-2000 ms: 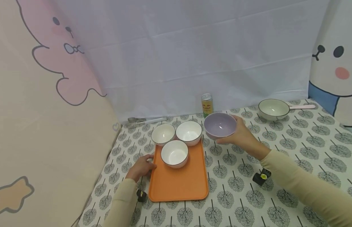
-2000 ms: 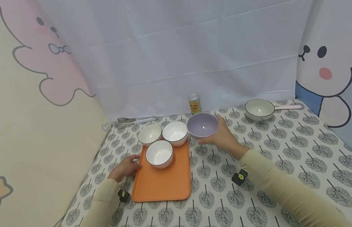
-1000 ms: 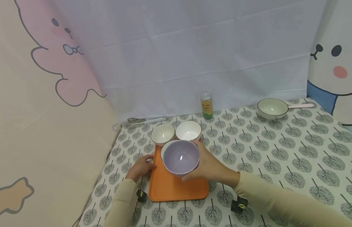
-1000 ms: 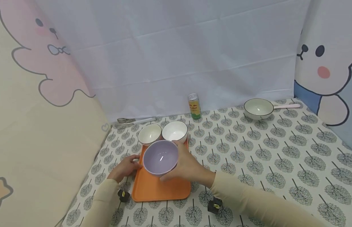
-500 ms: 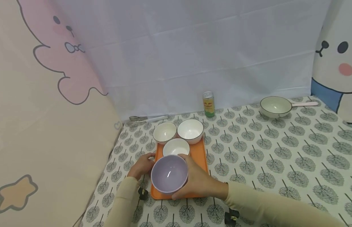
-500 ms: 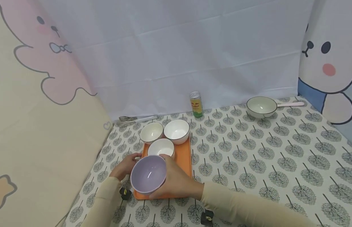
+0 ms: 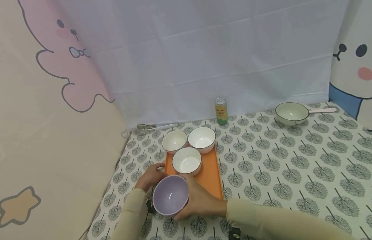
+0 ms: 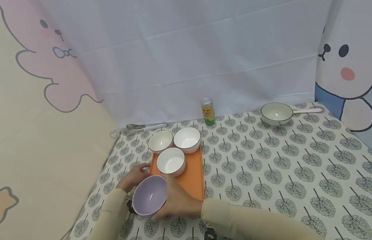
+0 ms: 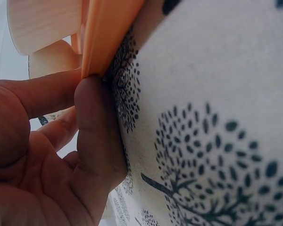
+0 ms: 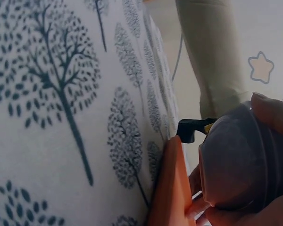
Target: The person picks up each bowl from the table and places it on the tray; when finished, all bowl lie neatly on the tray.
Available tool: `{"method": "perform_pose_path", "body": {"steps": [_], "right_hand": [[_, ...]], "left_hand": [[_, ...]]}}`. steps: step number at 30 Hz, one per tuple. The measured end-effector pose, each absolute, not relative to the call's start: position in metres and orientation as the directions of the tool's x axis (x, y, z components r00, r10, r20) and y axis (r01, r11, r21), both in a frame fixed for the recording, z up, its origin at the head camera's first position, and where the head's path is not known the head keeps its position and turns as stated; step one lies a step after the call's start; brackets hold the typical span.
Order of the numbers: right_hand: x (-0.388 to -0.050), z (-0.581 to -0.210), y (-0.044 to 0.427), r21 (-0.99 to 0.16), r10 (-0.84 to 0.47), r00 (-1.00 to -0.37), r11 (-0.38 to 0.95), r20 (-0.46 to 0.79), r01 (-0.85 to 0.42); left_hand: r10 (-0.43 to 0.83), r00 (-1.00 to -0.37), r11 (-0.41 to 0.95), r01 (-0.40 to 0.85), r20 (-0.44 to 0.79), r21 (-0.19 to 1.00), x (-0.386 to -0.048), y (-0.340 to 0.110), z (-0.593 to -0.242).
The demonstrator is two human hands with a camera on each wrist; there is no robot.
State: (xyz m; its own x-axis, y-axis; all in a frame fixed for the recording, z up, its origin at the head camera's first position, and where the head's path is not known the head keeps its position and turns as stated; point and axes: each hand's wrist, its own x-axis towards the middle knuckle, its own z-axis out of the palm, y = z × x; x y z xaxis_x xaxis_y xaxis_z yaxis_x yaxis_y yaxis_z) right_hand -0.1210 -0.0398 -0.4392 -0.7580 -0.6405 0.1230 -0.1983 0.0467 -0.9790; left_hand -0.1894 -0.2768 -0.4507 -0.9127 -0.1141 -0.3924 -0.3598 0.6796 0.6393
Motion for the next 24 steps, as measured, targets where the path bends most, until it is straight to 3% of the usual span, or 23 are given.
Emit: {"method": "perform_pose_path", "body": {"steps": [9, 24], "right_hand": [[-0.123, -0.452, -0.049, -0.949, -0.624, -0.766, 0.125, 0.152, -0.289], [-0.129, -0.458, -0.052, -0.942, -0.659, -0.747, 0.192, 0.084, -0.275]], "left_hand": [[-0.117, -0.898, 0.65, -0.392, -0.423, 0.651, -0.194, -0.278, -0.453], [-0.101, -0.915, 0.668, -0.353, -0.39, 0.655, -0.193, -0.28, -0.454]]}}
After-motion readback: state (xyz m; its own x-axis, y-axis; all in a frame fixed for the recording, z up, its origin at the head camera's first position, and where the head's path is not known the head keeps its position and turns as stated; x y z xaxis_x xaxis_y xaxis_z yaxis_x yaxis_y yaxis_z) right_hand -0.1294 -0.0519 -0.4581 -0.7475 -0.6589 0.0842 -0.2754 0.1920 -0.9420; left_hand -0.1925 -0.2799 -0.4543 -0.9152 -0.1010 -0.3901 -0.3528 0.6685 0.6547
